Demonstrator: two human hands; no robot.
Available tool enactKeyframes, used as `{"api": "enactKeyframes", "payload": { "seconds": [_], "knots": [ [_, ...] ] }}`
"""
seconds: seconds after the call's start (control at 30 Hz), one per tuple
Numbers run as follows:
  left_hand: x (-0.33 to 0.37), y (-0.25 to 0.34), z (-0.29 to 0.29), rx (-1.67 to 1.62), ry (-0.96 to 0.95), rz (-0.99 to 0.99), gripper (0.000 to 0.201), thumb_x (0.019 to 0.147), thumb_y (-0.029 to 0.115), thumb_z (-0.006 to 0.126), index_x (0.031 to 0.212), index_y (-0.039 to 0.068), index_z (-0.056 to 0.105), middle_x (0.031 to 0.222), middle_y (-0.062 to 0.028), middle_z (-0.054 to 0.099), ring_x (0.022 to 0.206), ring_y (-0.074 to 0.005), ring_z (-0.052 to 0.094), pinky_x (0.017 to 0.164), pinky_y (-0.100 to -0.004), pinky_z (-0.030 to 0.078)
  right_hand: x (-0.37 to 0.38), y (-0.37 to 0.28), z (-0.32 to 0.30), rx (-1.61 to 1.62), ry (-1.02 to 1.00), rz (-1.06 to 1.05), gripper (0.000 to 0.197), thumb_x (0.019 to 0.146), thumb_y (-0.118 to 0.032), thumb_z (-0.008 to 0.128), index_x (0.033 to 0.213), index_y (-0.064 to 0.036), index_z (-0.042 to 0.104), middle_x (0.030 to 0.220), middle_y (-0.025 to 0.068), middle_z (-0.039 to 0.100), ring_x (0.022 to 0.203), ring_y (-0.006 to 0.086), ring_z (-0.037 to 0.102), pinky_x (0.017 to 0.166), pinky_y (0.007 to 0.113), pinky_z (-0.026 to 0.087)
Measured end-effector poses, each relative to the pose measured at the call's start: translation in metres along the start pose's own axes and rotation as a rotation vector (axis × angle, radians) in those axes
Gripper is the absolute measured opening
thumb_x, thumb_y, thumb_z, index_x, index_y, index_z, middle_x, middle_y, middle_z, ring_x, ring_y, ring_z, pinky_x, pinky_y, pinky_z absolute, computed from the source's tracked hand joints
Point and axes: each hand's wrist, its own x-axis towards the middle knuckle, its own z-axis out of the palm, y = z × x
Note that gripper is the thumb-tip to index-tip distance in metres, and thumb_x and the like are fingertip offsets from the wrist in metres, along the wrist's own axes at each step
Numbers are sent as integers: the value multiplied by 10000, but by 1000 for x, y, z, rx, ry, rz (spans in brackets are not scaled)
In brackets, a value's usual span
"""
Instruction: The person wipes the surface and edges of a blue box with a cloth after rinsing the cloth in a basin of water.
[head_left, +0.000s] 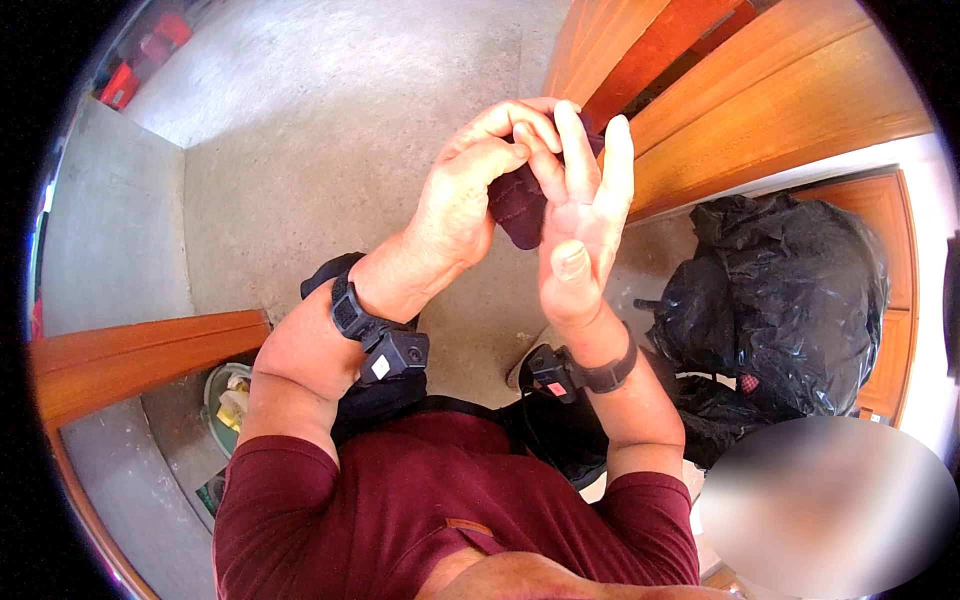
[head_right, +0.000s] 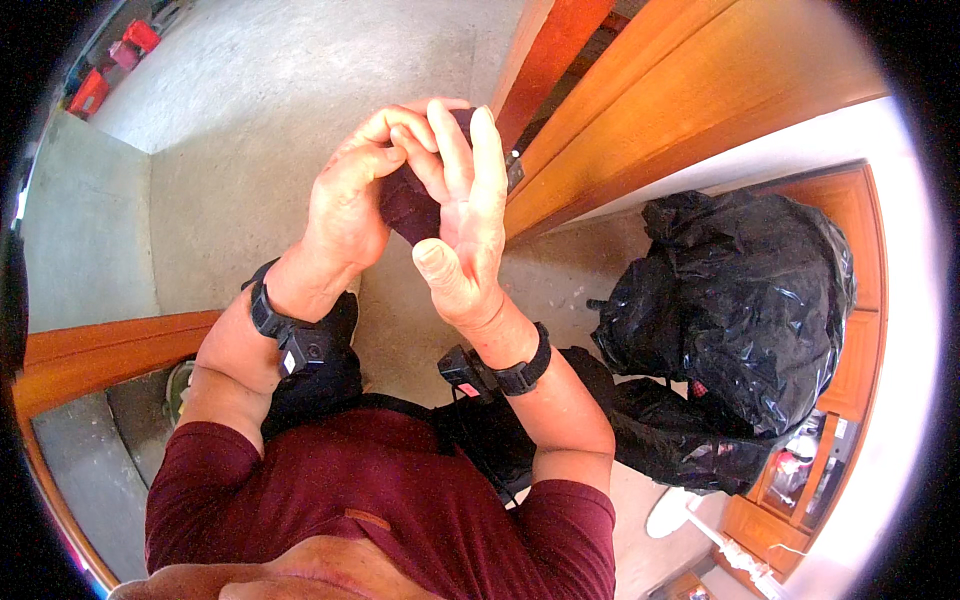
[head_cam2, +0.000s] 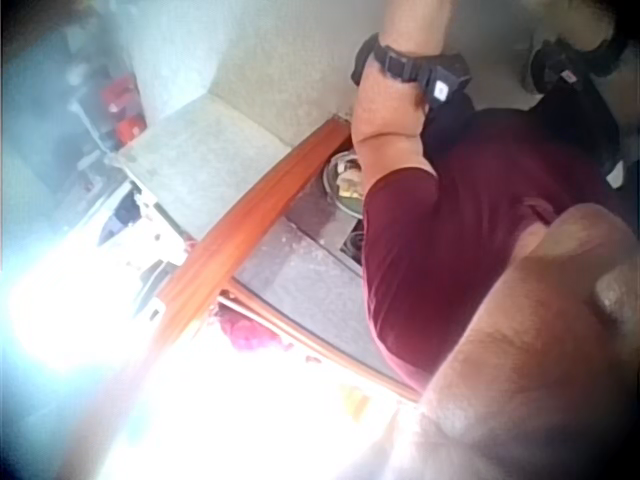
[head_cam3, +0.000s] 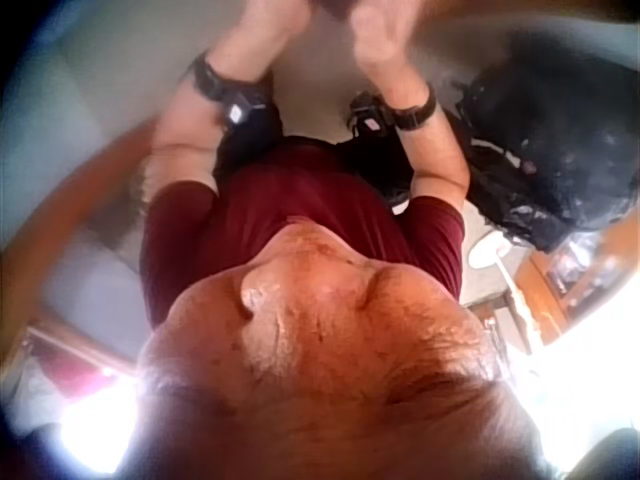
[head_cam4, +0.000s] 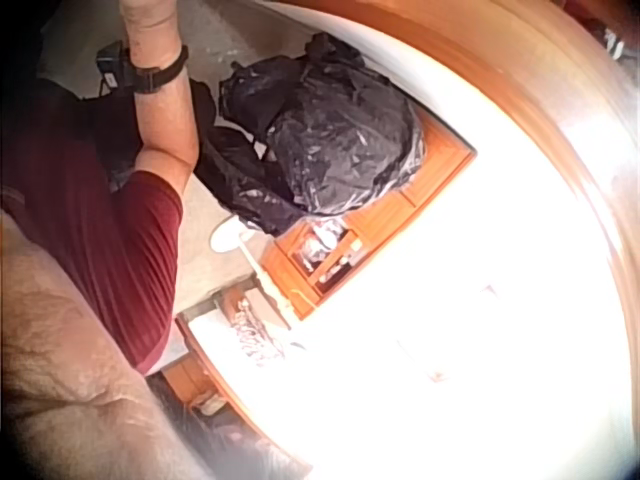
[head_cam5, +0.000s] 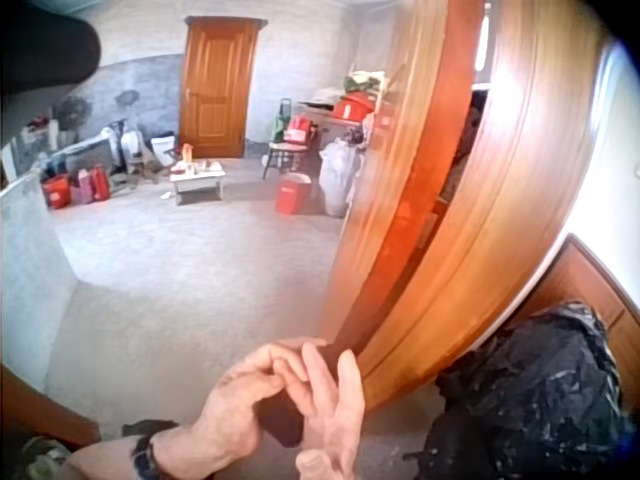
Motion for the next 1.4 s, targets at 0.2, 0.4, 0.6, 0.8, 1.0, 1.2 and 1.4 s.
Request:
{"api": "enactKeyframes", "payload": {
  "seconds": [0.2, 0.4, 0.6, 0.8, 1.0, 1.2, 1.4],
  "knots": [
    [-6, 0, 2, 60, 53, 25, 202, 827, 55, 443, 961, 34, 593, 1082, -27, 587, 962, -117, 528, 871, -263, 405, -1, -1, 4, 12, -6, 27, 1039, 833, -481, 624, 1448, 19, -47, 1476, 239, 212, 1311, 366, 353, 1090, 436, 260],
    [-1, 7, 1, -69, 25, -32, 205, 846, 117, 485, 987, 25, 602, 1043, -29, 601, 931, -126, 538, 849, -262, 410, 5, -2, 12, 21, 43, 21, 1041, 816, -513, 621, 1460, -25, -35, 1469, 263, 218, 1303, 388, 359, 1095, 448, 242],
    [5, -8, -9, 53, 47, -36, 159, 850, 137, 481, 961, 59, 565, 973, -40, 572, 1001, -172, 520, 920, -323, 387, 8, 0, -24, -546, -116, -297, 660, 904, -457, 484, 1354, 20, 410, 1416, 214, 326, 1336, 332, 281, 1095, 437, 211],
    [11, -40, -3, -49, -48, -334, 457, 843, 185, 457, 1274, 35, 473, 1307, -135, 474, 1210, -299, 454, 1015, -444, 377, -29, -61, -12, 101, 317, -7, 817, 773, 57, 597, 1453, -51, 156, 1361, 200, 386, 1223, 249, 489, 1013, 353, 374],
    [8, -12, 50, 23, -31, -571, 515, 859, 194, 425, 1357, 64, 435, 1368, -149, 456, 1252, -334, 437, 1043, -461, 355, -111, -176, 37, -720, 899, -91, 172, 805, 100, 541, 924, -13, 595, 914, 44, 562, 795, 120, 620, 710, 232, 497],
    [32, -15, 70, -179, -19, -600, 476, 914, 283, 531, 1270, -29, 482, 1283, -154, 522, 1184, -310, 489, 1022, -456, 384, -238, -244, 84, -963, 1258, -28, 180, 791, 113, 499, 893, -7, 587, 815, 52, 567, 701, 126, 625, 634, 241, 490],
    [42, -76, 43, -276, -87, -708, 438, 858, 195, 656, 1189, -59, 526, 1226, -158, 558, 1136, -298, 517, 1009, -431, 398, -310, -243, 97, -908, 1445, -31, 187, 778, 112, 446, 865, -14, 552, 755, 30, 555, 660, 102, 575, 597, 237, 463]
  ]
}}
